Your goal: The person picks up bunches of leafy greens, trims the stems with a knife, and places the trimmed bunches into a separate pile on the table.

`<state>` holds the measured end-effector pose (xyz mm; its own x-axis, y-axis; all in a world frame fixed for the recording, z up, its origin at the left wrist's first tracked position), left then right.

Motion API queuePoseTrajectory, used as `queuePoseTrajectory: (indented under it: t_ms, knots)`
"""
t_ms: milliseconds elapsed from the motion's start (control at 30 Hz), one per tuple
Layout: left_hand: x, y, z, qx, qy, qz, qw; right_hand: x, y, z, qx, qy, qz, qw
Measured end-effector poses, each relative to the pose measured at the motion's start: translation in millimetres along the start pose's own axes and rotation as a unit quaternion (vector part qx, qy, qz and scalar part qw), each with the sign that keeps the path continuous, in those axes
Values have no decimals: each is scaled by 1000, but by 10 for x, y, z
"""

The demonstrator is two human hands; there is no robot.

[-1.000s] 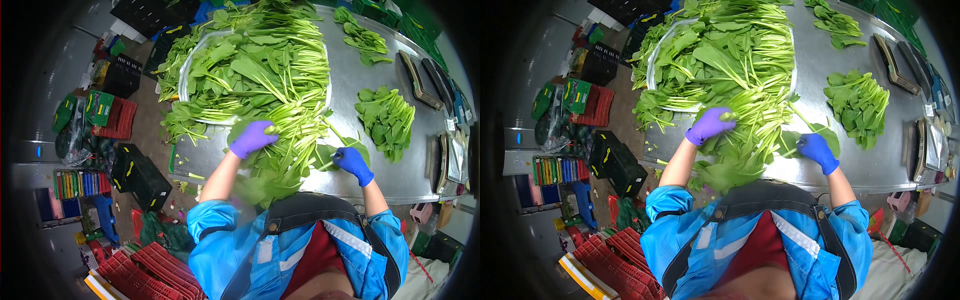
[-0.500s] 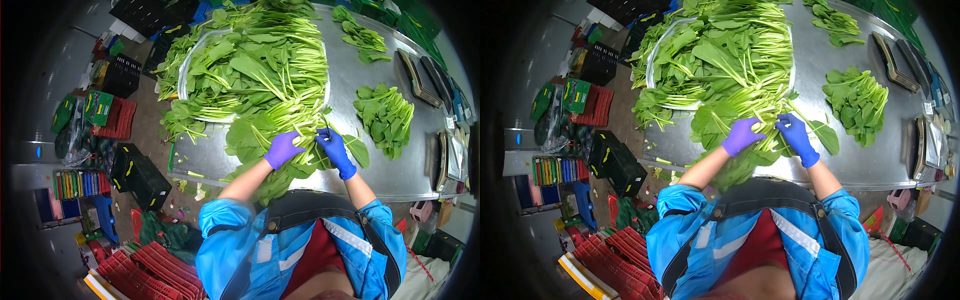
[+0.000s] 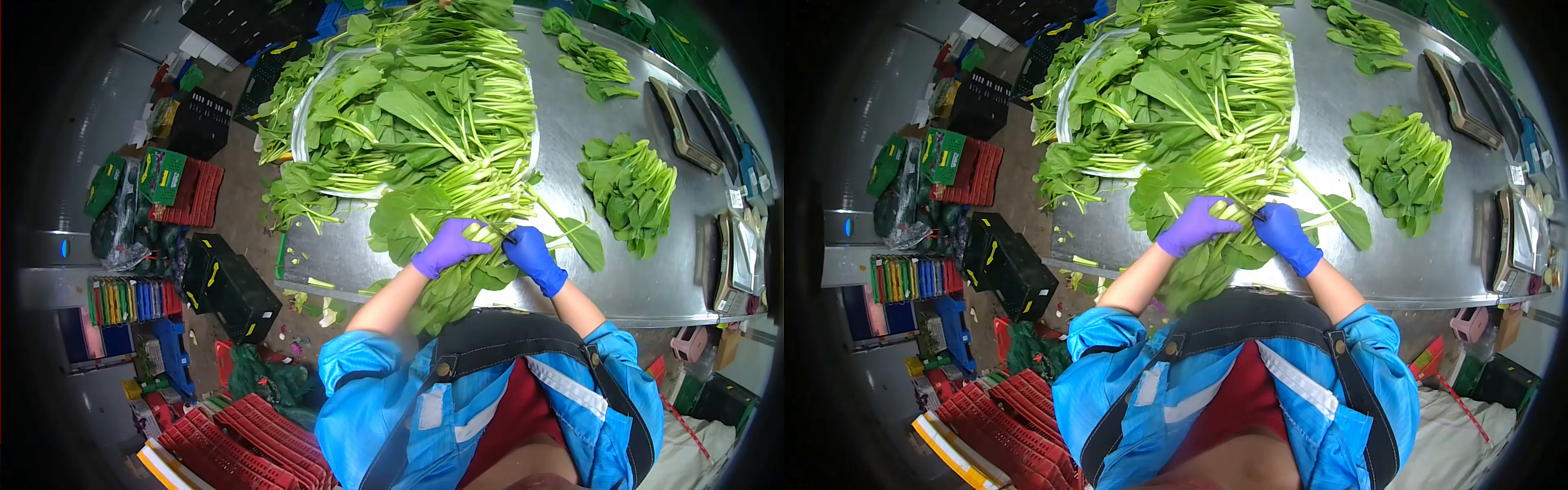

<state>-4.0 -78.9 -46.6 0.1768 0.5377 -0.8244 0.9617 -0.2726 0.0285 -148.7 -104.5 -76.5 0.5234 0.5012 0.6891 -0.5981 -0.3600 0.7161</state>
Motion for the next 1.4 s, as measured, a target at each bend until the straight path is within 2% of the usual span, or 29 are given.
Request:
queuePoseTrajectory:
  t_ms: [133, 167, 200, 233, 300, 333, 367, 400, 433, 467, 500, 533, 600, 633, 667, 700, 800, 867, 900, 967, 1033, 1067, 1100, 1133, 1167, 1200, 1233, 1300, 1400]
  knots:
    - [-68, 212, -210, 33, 25, -48, 998, -316, 8, -185, -19, -30, 43, 998]
    - [-98, 287, -248, 30, 22, -49, 998, -501, -3, -274, -3, -61, 13, 998]
    - [-130, 337, -290, 26, 5, -45, 999, -515, 33, -315, -21, -53, 58, 997]
    - [-159, 337, -341, 24, -8, -41, 999, -398, 125, -331, -39, -49, 104, 993]
    - [-256, 271, -379, 17, -34, -50, 998, -72, 214, -229, -54, -91, 307, 946]
    - [-391, 226, -408, -3, -99, 4, 995, 165, 287, -122, -69, -35, 344, 936]
    - [-511, 165, -435, -21, -165, 59, 984, 483, 419, 5, -13, -29, 279, 960]
    - [-489, 120, -408, -38, -192, 59, 979, 681, 440, 77, -1, -29, 282, 959]
    - [-505, 109, -431, -35, -193, 62, 979, 780, 433, 114, 12, -28, 284, 958]
    - [-500, 157, -455, -78, -175, 107, 976, 713, 362, 118, 10, -28, 285, 958]
    - [-512, 223, -492, -122, -156, 152, 968, 600, 259, 133, -28, -18, 356, 934]
    - [-605, 297, -564, -116, -173, 133, 969, 552, 245, 151, -64, -8, 426, 903]
    - [-393, 685, -544, -112, -73, 0, 991, 410, 305, 97, -44, -35, 420, 906]
    - [-477, 845, -675, -101, -84, -53, 990, 361, 364, 72, -27, -63, 412, 908]
    - [-556, 1008, -814, -90, -95, -105, 986, 354, 469, -11, 71, -158, 320, 931]
    - [-470, 1230, -855, -85, -125, -149, 977, 241, 479, -104, 97, -191, 286, 934]
    - [-490, 1605, -1041, -84, -243, -242, 936, -109, 456, -286, 70, -164, 264, 948]
    - [-471, 1738, -1133, -75, -267, -274, 921, -269, 480, -395, 78, -236, 213, 945]
    - [-420, 1831, -1163, -48, -278, -335, 899, -377, 427, -420, 77, -237, 214, 945]
    - [-428, 1948, -1263, -34, -303, -415, 857, -493, 403, -326, 15, -96, 101, 990]
    - [-678, 1946, -1396, 78, -368, -403, 834, -576, 273, -307, 21, -127, 103, 986]
    - [-660, 1993, -1435, -38, -333, -372, 866, -602, 215, -268, 5, -92, 65, 994]
    - [-774, 1915, -1495, -34, -331, -373, 866, -567, 195, -230, -11, -56, 28, 998]
    - [-807, 1805, -1459, -120, -231, -188, 947, -445, 184, -179, 20, -86, 32, 996]
    - [-766, 1750, -1407, -200, -119, 9, 973, -520, 120, -170, 19, -88, 31, 995]
    - [-763, 1612, -1329, -236, -86, 77, 965, -590, -35, -139, 34, -60, 13, 998]
    - [-722, 1553, -1228, -275, -105, 192, 936, -589, -145, -107, 49, -32, -5, 998]
    - [-682, 1397, -1102, -356, -91, 459, 809, -646, -261, -115, 48, -21, -18, 998]
    - [-575, 1114, -963, -293, -104, 438, 844, -622, -292, -129, 37, 17, -48, 998]
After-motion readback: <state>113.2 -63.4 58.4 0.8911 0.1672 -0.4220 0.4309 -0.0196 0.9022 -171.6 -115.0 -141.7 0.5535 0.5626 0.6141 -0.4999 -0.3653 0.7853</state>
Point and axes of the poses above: each hand's wrist, its own z-axis towards the middle knuckle, its own y-axis out of the back of the hand, x = y × z, the point moved 8 cm from there along z, towards the middle knuckle, and after that the axes turned 13 degrees about y, right-handed, at the moved point
